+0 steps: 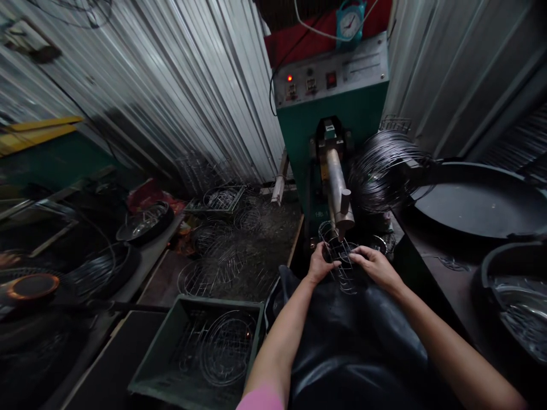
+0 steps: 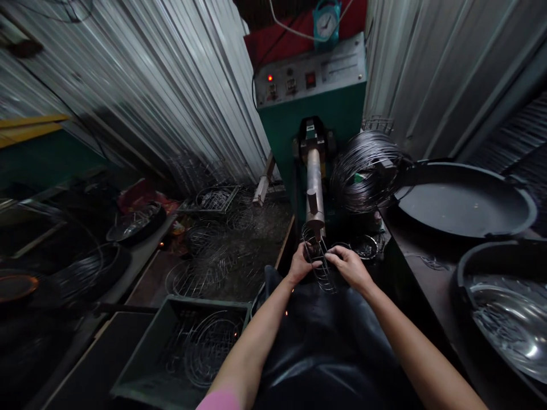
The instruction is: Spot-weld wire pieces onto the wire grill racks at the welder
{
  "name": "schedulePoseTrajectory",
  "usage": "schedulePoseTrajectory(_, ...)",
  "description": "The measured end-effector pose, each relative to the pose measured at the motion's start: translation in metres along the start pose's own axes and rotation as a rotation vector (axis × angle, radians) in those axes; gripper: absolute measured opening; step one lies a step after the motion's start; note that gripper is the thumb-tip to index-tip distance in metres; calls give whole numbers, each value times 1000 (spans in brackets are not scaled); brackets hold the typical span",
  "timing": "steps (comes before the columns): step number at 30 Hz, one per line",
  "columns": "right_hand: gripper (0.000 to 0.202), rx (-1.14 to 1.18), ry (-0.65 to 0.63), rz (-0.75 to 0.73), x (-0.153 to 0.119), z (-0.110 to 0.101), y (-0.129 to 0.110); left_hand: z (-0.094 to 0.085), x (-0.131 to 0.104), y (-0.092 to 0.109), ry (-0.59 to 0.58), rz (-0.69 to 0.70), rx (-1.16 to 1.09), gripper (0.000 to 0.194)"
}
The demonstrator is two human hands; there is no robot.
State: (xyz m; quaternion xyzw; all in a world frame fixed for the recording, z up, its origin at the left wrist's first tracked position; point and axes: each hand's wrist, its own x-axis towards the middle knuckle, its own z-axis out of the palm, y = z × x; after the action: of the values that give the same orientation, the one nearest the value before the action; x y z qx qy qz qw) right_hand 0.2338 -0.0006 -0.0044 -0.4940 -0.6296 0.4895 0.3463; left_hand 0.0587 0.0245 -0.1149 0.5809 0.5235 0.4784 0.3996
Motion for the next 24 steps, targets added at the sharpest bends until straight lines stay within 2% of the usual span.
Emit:
schedulePoseTrajectory(5, 31, -30, 27, 5, 10, 0, -1, -2, 1, 3, 46, -73, -16, 68)
schedulePoseTrajectory(10, 31, 27, 19, 20, 14, 2, -6, 5, -1, 1, -14, -102, -174, 66)
schedulePoseTrajectory(13, 33, 63, 3, 63, 4, -2, -2, 8, -7, -3, 8, -113, -234, 64)
schedulePoseTrajectory(19, 34, 104, -114, 144, -25, -14, 15, 2, -13, -5, 37, -114, -108, 66)
schedulePoseTrajectory(24, 30, 37, -26, 58, -10, -9, 8, 6, -4, 0, 89, -169, -171, 65)
